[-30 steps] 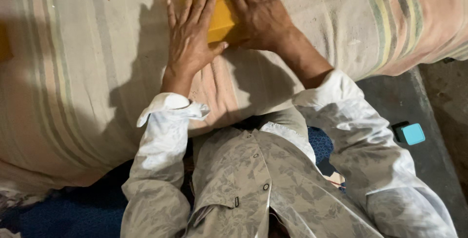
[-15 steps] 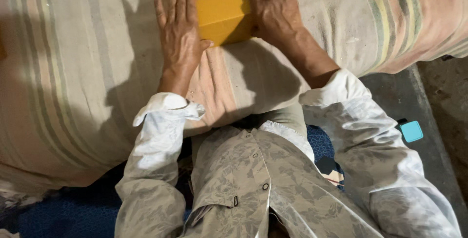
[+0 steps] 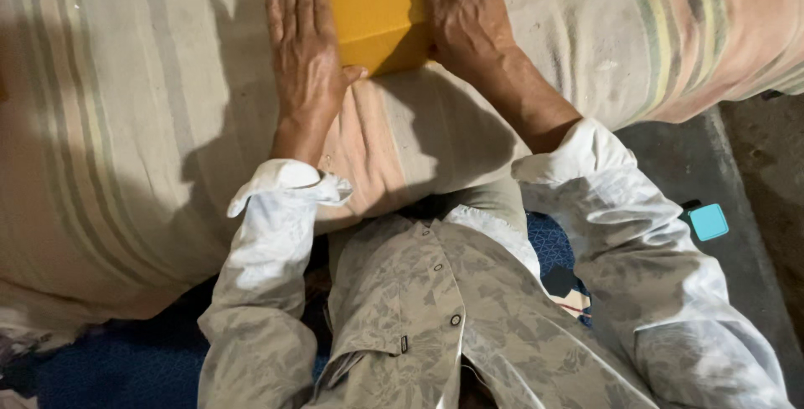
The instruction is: The person assembles small yellow cardboard boxes by folding the flaps and pressing the edges to secure them. They handle multiple boxes one at a time, repeating the folding and pressing motions throughout the clip.
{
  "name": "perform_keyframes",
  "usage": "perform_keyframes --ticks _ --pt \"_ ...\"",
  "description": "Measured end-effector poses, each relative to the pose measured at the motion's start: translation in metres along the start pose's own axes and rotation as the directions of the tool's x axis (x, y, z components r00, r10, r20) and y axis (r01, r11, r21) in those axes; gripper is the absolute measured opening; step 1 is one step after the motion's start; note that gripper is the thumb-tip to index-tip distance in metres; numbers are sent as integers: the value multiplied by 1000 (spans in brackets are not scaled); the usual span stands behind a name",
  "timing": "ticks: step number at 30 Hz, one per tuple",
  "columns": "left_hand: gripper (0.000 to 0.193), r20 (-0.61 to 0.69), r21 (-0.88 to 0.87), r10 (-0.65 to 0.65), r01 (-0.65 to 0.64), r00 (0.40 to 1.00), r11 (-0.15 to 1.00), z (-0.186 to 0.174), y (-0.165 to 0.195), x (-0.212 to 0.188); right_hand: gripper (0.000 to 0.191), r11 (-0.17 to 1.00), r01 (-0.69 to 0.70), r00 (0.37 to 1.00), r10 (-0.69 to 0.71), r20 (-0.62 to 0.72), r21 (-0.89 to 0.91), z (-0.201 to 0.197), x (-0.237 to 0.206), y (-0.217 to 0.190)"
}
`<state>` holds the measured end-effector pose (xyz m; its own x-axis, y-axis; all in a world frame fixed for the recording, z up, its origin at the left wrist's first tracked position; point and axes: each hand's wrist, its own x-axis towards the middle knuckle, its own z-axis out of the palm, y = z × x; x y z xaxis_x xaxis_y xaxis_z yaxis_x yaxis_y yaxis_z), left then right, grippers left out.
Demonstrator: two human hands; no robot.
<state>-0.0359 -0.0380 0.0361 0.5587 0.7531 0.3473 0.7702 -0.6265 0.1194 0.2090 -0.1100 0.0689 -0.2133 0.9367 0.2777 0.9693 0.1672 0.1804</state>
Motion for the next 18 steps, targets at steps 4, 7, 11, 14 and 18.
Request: perform_keyframes --ticks 4,7,11,14,18 --pt "105 -171 292 90 -36 981 956 15 37 22 72 970 102 983 -131 -125 -220 14 20 -32" --pt "101 -72 229 96 -77 993 970 13 42 23 84 987 160 984 -157 -82 23 11 22 -30" --pt "103 36 -85 16 -13 999 996 -15 21 6 92 967 141 984 -114 -134 212 -13 0 -4" --pt "84 30 -132 45 -40 999 990 -29 14 8 68 952 100 989 -63 -133 290 -21 3 0" --pt "64 15 -168 -124 125 992 978 -16 36 39 60 906 -217 976 200 84 364 -4 36 -25"
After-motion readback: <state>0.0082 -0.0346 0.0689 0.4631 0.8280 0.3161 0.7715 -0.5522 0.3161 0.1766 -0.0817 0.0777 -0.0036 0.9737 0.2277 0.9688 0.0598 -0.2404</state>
